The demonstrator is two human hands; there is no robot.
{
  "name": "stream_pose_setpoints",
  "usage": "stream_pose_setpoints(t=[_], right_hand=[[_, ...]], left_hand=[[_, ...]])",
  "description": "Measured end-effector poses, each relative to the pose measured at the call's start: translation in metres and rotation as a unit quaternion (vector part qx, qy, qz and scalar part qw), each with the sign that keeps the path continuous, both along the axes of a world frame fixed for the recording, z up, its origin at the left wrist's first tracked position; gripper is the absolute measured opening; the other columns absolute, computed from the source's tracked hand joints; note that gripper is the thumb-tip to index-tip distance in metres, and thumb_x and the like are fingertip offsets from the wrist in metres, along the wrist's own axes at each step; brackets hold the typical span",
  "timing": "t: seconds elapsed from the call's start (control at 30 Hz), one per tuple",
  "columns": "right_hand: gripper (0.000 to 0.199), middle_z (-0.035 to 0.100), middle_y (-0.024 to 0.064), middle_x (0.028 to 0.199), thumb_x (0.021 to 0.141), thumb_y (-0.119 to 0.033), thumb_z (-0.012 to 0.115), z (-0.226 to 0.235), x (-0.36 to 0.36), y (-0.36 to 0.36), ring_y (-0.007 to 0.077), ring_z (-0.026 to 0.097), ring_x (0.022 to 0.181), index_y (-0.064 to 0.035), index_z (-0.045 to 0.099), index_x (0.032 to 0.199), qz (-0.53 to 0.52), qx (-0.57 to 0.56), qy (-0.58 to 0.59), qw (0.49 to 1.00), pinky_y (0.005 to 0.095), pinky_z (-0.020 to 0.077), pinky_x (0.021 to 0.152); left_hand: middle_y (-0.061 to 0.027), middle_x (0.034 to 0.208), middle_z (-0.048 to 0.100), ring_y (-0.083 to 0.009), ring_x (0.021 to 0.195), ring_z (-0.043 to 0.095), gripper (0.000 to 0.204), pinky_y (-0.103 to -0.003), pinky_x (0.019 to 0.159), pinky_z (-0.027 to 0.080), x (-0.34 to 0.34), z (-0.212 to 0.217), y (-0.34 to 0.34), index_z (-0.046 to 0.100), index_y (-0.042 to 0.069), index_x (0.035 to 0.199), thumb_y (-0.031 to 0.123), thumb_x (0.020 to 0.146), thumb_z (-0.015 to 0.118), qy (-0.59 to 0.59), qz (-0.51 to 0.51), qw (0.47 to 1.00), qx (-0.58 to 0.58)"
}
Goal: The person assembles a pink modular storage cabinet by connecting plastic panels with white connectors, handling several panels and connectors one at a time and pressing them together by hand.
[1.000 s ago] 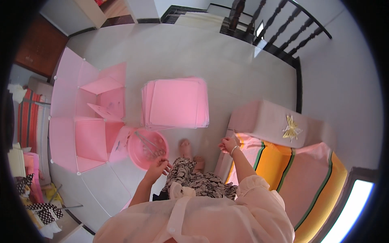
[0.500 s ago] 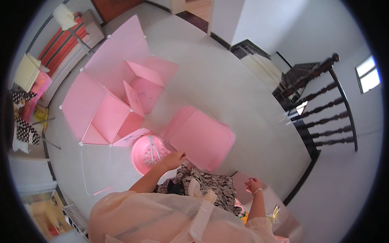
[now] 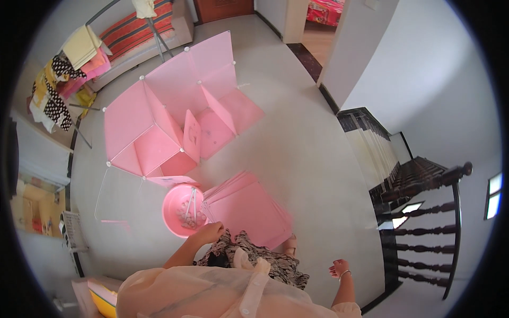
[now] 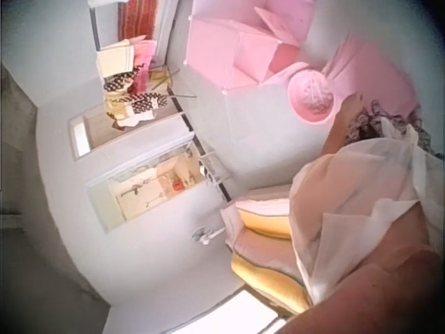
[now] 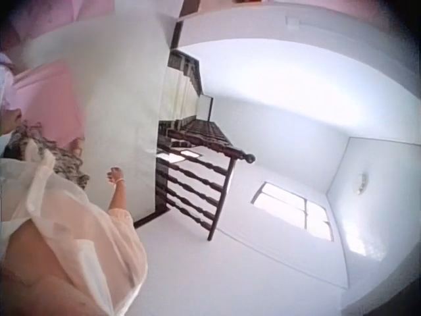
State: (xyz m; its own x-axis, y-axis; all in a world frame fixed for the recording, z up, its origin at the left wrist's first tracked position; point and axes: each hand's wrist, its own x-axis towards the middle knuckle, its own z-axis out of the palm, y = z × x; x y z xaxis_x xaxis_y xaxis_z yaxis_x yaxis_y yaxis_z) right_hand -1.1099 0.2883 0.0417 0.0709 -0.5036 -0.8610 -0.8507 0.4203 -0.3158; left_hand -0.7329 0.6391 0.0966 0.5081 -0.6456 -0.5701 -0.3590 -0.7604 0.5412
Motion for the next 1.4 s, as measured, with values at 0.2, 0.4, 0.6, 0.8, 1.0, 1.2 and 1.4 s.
stream_pose_setpoints(t=[0.2, 0.4, 0.6, 0.8, 1.0, 1.2, 1.4], right_hand=[[0.019, 0.054, 0.015, 0.06, 0.077, -0.011, 0.04, -0.02, -0.035, -0.157, 0.0187, 0.047, 0.039, -0.0021, 0.042, 0.094, -0.026, 0.028, -0.06, 0.998, 0.03, 0.0378, 0.034], [0.019, 0.056, 0.0142, 0.063, 0.077, -0.014, 0.04, -0.017, -0.075, -0.247, 0.0203, 0.051, 0.043, -0.0029, 0.044, 0.092, -0.026, 0.019, -0.097, 0.995, 0.0318, 0.042, 0.037], [0.019, 0.056, 0.0132, 0.061, 0.079, -0.016, 0.037, -0.019, -0.059, -0.244, 0.0196, 0.051, 0.043, -0.0021, 0.046, 0.089, 0.091, 0.08, -0.027, 0.992, 0.0318, 0.0409, 0.038], [0.021, 0.058, 0.0123, 0.065, 0.079, -0.016, 0.038, -0.009, -0.008, -0.249, 0.0187, 0.055, 0.047, -0.0017, 0.047, 0.091, 0.152, 0.034, -0.074, 0.985, 0.0304, 0.0435, 0.04], [0.022, 0.059, 0.0128, 0.068, 0.078, -0.018, 0.04, 0.014, 0.038, -0.227, 0.0188, 0.056, 0.05, -0.001, 0.048, 0.09, 0.235, 0.05, -0.06, 0.969, 0.0302, 0.0453, 0.043], [0.024, 0.06, 0.0118, 0.071, 0.078, -0.019, 0.041, -0.002, 0.072, -0.295, 0.02, 0.058, 0.055, -0.0008, 0.048, 0.093, 0.294, 0.062, -0.027, 0.953, 0.0298, 0.0467, 0.046], [0.023, 0.06, 0.0111, 0.07, 0.079, -0.018, 0.041, -0.015, 0.115, -0.43, 0.0196, 0.058, 0.054, -0.0017, 0.049, 0.093, 0.317, 0.095, 0.0, 0.944, 0.0305, 0.0463, 0.045]], left_hand=[[-0.0175, 0.084, 0.055, -0.0324, 0.08, 0.053, 0.028, -0.04, 0.07, 0.04, -0.083, 0.021, -0.126, 0.049, 0.002, 0.089, 0.026, 0.077, 0.042, -0.012, 0.016, 0.994, 0.111], [-0.0142, 0.084, 0.055, -0.0312, 0.082, 0.051, 0.023, -0.04, 0.07, 0.04, -0.127, 0.068, -0.238, 0.049, 0.004, 0.087, 0.025, 0.078, 0.043, -0.008, -0.019, 1.0, -0.009], [-0.017, 0.085, 0.054, -0.0319, 0.082, 0.052, 0.026, -0.04, 0.07, 0.04, -0.143, 0.053, -0.211, 0.048, 0.002, 0.088, 0.026, 0.08, 0.042, -0.042, -0.019, 0.996, 0.075], [-0.0178, 0.085, 0.054, -0.0326, 0.083, 0.052, 0.026, -0.041, 0.071, 0.04, -0.151, 0.034, -0.178, 0.049, 0.001, 0.086, 0.025, 0.079, 0.044, -0.024, 0.006, 0.993, 0.113], [-0.0178, 0.084, 0.055, -0.0323, 0.082, 0.052, 0.026, -0.041, 0.071, 0.04, -0.136, 0.021, -0.171, 0.049, 0.001, 0.086, 0.025, 0.078, 0.044, -0.047, 0.114, 0.992, 0.014], [-0.0182, 0.087, 0.055, -0.0313, 0.084, 0.052, 0.027, -0.04, 0.073, 0.04, -0.124, -0.001, -0.217, 0.049, 0.001, 0.088, 0.026, 0.079, 0.042, -0.009, 0.124, 0.991, 0.055], [-0.0179, 0.088, 0.055, -0.0305, 0.086, 0.051, 0.027, -0.039, 0.073, 0.04, -0.084, 0.008, -0.339, 0.049, 0.001, 0.087, 0.026, 0.079, 0.041, -0.041, 0.172, 0.979, 0.105]])
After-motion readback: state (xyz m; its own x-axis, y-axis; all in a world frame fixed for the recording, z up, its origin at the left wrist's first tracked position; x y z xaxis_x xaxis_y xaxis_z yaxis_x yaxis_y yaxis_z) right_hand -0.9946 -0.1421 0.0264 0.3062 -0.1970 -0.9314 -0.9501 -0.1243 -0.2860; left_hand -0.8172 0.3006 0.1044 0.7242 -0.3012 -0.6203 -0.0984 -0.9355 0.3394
